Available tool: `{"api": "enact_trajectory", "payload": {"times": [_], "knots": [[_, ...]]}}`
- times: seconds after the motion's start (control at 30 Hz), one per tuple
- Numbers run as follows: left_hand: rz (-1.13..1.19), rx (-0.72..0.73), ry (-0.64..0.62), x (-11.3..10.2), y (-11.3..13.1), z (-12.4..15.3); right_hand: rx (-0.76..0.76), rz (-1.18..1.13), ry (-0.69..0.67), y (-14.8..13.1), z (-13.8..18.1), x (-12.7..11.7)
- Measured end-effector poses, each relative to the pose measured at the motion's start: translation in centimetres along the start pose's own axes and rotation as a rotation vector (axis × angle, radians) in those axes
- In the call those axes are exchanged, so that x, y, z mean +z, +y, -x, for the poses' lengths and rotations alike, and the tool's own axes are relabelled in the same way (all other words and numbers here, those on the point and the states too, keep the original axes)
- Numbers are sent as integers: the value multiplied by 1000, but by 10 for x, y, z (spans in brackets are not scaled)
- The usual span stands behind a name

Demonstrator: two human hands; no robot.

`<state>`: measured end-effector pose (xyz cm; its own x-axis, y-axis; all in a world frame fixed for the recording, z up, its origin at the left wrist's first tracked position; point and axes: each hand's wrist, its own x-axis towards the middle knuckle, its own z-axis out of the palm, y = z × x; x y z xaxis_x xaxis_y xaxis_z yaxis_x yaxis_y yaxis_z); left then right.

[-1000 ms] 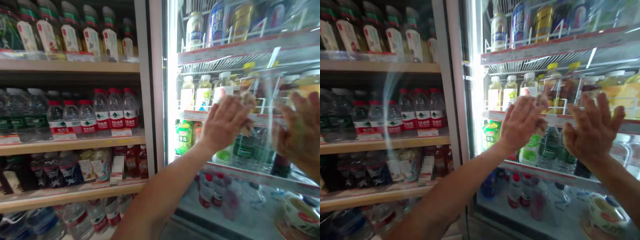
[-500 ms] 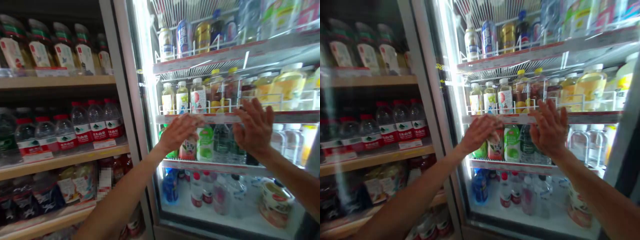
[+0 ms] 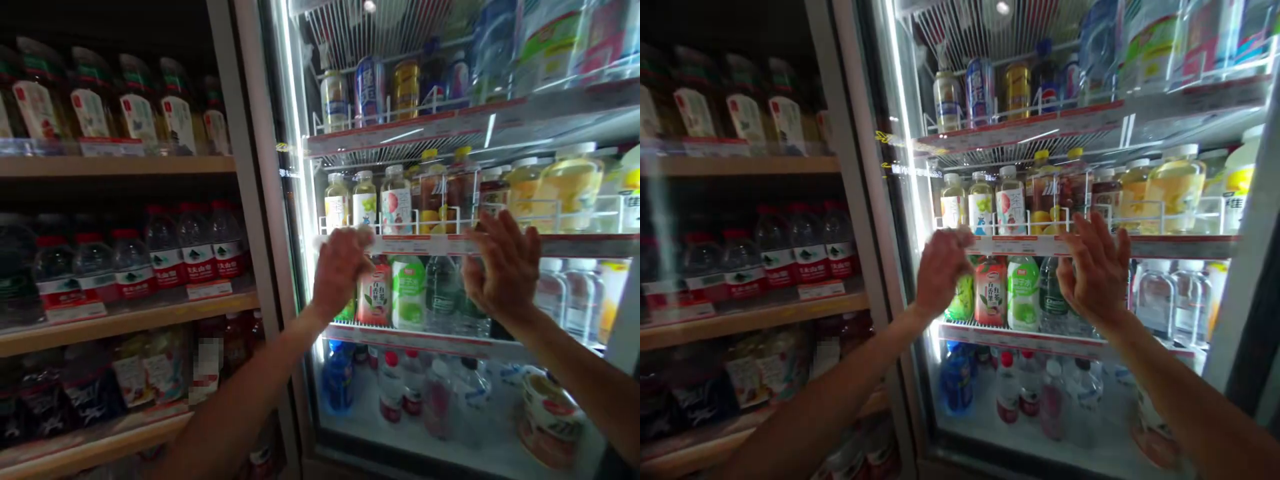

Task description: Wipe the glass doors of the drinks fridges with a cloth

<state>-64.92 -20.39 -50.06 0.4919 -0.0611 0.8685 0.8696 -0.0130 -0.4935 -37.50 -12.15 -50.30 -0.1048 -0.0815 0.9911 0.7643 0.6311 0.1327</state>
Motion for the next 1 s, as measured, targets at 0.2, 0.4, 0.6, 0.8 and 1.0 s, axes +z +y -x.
{"api": "enact_trajectory", "payload": {"times": [0.2, 0.4, 0.6, 0.8, 1.0], "knots": [[-22, -116, -75, 0, -9, 1, 7, -31, 42, 1, 0, 0], [84, -239, -59, 11, 30, -22, 53, -62, 31, -3, -1, -2], [134, -439, 3, 8, -18, -44, 78, -69, 30, -5, 0, -3], [55, -213, -15, 18, 10, -40, 73, -78, 33, -6, 0, -2], [67, 144, -186, 26, 64, -27, 102, -86, 16, -10, -1, -5]]}}
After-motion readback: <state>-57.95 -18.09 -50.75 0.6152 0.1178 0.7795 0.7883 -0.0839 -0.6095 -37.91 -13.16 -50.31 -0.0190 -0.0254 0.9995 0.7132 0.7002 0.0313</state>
